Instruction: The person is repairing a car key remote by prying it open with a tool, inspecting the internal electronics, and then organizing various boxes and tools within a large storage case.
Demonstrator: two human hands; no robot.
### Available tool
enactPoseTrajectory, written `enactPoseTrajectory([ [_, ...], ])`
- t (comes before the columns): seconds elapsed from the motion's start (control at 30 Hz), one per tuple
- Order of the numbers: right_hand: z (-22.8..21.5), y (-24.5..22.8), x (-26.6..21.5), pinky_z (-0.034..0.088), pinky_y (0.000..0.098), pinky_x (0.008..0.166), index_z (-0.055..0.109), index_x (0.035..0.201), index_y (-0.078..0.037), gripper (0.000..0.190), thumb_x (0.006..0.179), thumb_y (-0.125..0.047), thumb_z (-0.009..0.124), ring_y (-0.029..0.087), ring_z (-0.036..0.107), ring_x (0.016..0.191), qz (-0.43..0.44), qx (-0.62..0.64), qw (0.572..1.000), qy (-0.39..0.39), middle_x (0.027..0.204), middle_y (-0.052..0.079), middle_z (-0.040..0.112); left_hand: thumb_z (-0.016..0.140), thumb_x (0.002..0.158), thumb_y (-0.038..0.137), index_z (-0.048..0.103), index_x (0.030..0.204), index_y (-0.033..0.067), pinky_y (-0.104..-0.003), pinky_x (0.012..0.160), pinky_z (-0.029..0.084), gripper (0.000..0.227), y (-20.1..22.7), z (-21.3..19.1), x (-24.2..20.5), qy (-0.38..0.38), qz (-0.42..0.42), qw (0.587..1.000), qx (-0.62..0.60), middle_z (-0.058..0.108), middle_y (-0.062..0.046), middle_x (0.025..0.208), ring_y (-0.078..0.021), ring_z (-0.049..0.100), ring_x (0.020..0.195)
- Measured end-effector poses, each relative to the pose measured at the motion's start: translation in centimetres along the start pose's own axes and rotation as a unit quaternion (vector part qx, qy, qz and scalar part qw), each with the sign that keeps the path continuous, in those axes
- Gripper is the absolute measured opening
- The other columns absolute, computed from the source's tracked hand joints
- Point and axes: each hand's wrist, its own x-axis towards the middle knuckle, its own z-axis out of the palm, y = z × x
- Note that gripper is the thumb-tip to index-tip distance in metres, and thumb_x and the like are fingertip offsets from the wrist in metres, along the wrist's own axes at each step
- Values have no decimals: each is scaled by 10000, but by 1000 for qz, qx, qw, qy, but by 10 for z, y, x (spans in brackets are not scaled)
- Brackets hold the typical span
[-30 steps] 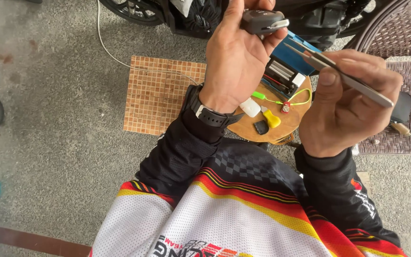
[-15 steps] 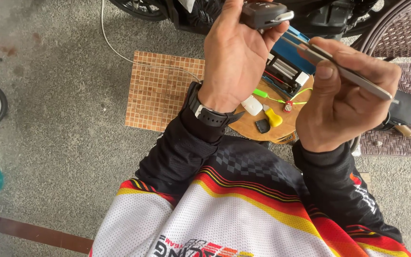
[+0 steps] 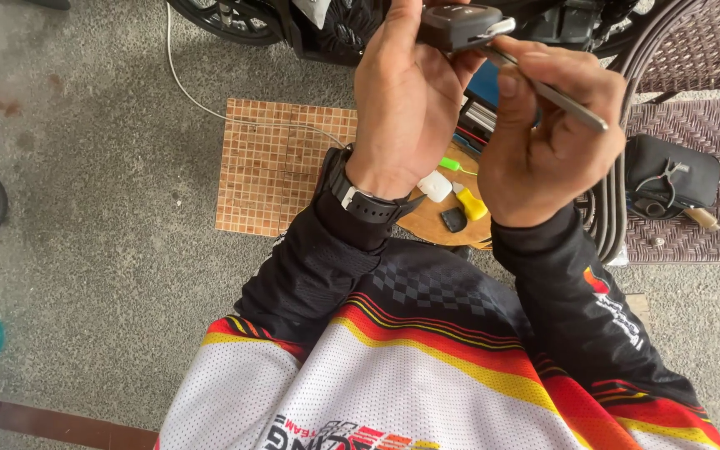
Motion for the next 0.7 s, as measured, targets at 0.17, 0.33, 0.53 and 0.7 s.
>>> enactPoseTrajectory([
  [0.17,-1,-9,2,646,432,806,518,1100,61,111,1137,-42,536,394,739,981,-5,-98,994,-49,1032,301,665,567,1094,324,692,1039,25,-393,833,470,328,-4,-4,3,24,-5,1000,7,724,-101,1001,-241,659,938],
  [0.33,-3,-8,2,623,401,772,563,1113,29,130,1158,-93,558,340,756,956,-11,-169,982,-79,1061,207,702,595,1066,301,677,995,9,-383,799,495,311,-5,-2,5,47,-5,999,3,707,-102,955,-237,653,889],
  [0.53,-4,-6,0,601,391,728,563,1120,31,114,1163,-73,549,324,743,916,-23,-188,977,-95,1060,198,697,615,1034,331,676,948,5,-393,768,493,343,-8,-4,5,84,-11,996,11,696,-120,897,-263,649,829],
  [0.7,-7,-1,-6,535,397,672,566,1151,6,119,1175,-106,534,315,712,858,-23,-218,969,-116,1059,181,678,616,1034,328,683,967,18,-358,744,475,324,-6,-6,2,94,-22,995,36,676,-82,918,-211,621,831],
])
